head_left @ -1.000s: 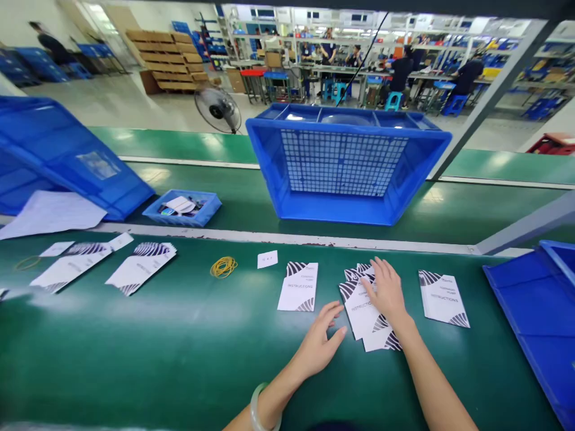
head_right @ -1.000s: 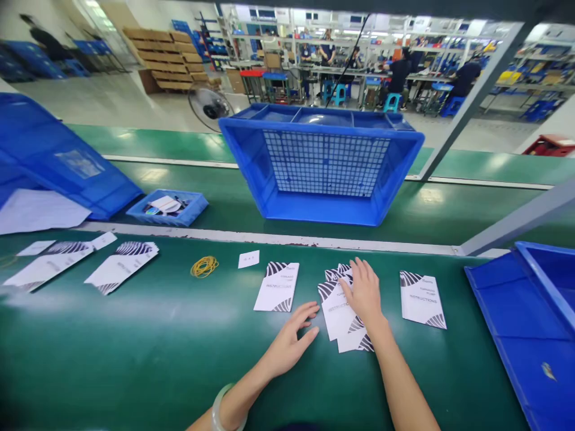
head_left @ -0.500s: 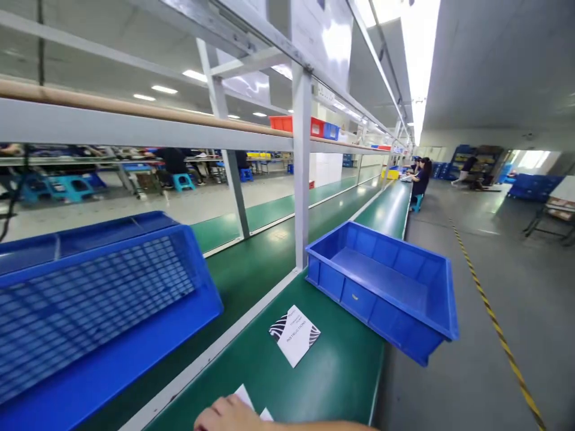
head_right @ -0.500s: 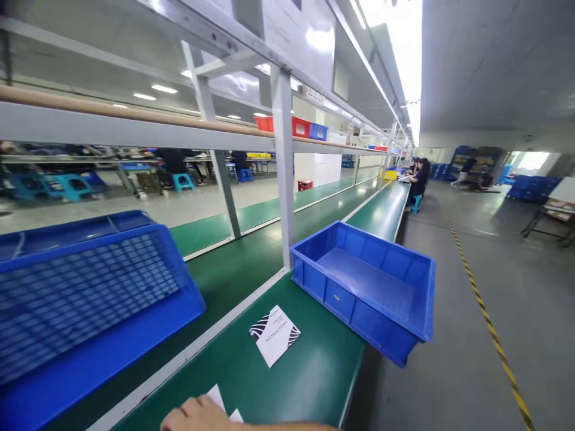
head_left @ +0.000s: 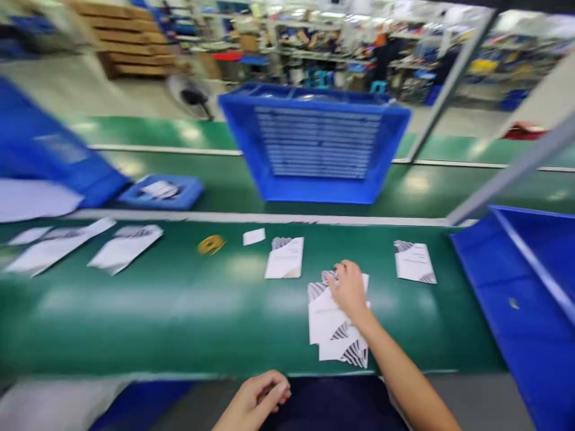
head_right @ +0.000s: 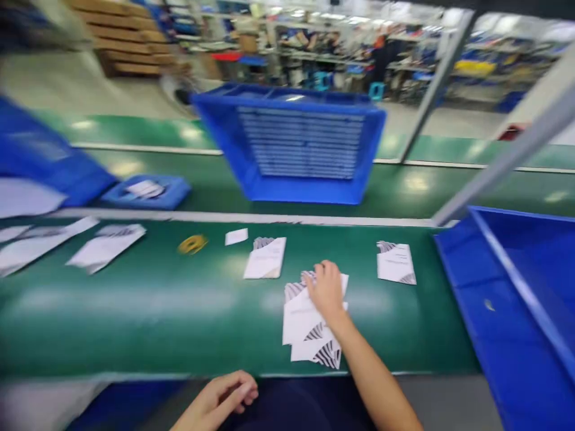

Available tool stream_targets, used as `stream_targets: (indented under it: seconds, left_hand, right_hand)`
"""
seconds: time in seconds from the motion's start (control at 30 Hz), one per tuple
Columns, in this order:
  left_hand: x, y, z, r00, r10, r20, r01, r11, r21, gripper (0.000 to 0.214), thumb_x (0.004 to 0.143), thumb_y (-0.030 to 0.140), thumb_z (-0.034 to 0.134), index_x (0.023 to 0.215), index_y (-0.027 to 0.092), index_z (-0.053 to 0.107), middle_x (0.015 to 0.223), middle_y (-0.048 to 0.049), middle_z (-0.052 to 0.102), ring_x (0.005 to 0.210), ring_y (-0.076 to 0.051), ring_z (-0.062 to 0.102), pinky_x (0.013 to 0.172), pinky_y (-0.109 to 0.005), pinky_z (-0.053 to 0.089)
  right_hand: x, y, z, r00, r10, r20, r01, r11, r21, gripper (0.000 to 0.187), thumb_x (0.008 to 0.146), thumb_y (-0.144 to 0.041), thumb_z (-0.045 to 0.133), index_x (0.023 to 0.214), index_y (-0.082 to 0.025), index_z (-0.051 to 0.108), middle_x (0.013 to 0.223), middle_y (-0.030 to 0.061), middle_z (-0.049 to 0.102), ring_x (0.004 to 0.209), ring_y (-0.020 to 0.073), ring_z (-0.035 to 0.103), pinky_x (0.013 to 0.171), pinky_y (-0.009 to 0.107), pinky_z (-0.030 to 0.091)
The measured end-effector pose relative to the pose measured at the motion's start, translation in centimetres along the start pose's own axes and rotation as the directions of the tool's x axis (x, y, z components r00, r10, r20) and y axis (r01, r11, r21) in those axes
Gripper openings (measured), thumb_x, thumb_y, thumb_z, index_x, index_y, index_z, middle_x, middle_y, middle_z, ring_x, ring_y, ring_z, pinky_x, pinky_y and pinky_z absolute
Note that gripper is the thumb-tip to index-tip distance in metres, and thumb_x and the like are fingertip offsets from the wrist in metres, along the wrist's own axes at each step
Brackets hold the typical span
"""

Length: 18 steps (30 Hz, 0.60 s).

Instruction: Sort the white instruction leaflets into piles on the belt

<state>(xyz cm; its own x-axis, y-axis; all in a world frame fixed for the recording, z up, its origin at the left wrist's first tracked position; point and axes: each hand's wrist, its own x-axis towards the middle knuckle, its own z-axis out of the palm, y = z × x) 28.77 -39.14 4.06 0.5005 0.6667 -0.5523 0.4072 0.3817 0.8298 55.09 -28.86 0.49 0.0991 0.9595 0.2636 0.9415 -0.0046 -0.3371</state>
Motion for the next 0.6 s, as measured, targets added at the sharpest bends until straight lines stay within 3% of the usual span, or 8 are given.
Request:
stream_targets:
  seconds: [0.17, 0.3, 0.4, 0.5, 0.6]
  left_hand:
    - [-0.8, -4.0, 2.8, 0.971, -0.036, -0.238, -0.017, 0.976, -0.219, 0.049, 0.076, 0.054, 0.055, 0.105, 0.016, 0.063, 0.091, -0.0064, 0.066, 0.084, -0.018, 0.058, 0.079, -0.027, 0.043]
    - [0.2, -3.7, 3.6, 0.981, 0.033, -0.191, -0.105, 0.917, -0.385, 0.04, 0.078, 0.049, 0.055, 0.097, 0.015, 0.067, 0.084, -0.0046, 0.067, 0.078, -0.017, 0.058, 0.081, -0.029, 0.043]
    - [0.6, -3.2, 3.6, 0.993, 0.041, -0.115, -0.095, 0.854, -0.512, 0.039, 0.077, 0.048, 0.057, 0.094, 0.015, 0.068, 0.086, -0.0051, 0.069, 0.078, -0.018, 0.06, 0.082, -0.029, 0.043]
    - [0.8, -3.3, 3.6, 0.998, 0.001, -0.055, -0.032, 0.828, -0.56, 0.04, 0.075, 0.047, 0.061, 0.094, 0.013, 0.068, 0.088, -0.0067, 0.07, 0.077, -0.019, 0.062, 0.077, -0.029, 0.045]
    - [0.9, -3.7, 3.6, 0.999, -0.037, -0.033, 0.012, 0.827, -0.562, 0.04, 0.073, 0.047, 0.063, 0.092, 0.012, 0.069, 0.085, -0.0075, 0.071, 0.076, -0.019, 0.063, 0.075, -0.028, 0.045]
  right_hand:
    - [-2.3, -2.6, 0.8, 0.997, -0.07, 0.037, 0.068, 0.997, 0.048, 0.038, 0.091, -0.043, 0.037, 0.109, -0.013, 0.053, 0.11, 0.0177, 0.049, 0.105, 0.032, 0.041, 0.086, 0.048, 0.035]
    - [-5.9, -5.8, 0.3, 0.987, -0.14, 0.081, 0.139, 0.99, 0.012, 0.036, 0.09, -0.044, 0.04, 0.107, -0.016, 0.055, 0.103, 0.0149, 0.053, 0.095, 0.0302, 0.045, 0.081, 0.045, 0.037]
    - [-8.4, -7.5, 0.0, 0.971, -0.182, 0.154, 0.184, 0.983, 0.0, 0.034, 0.09, -0.044, 0.042, 0.105, -0.016, 0.055, 0.097, 0.0124, 0.054, 0.089, 0.0284, 0.046, 0.078, 0.042, 0.039]
    - [-9.7, -7.7, -0.5, 0.96, -0.209, 0.183, 0.198, 0.977, 0.076, 0.034, 0.09, -0.044, 0.043, 0.108, -0.018, 0.054, 0.099, 0.0115, 0.053, 0.092, 0.0277, 0.047, 0.079, 0.042, 0.04]
    - [-10.0, -6.3, -1.0, 0.974, -0.176, 0.143, 0.153, 0.975, 0.162, 0.035, 0.09, -0.043, 0.041, 0.114, -0.019, 0.05, 0.108, 0.0115, 0.051, 0.1, 0.0272, 0.046, 0.084, 0.043, 0.039]
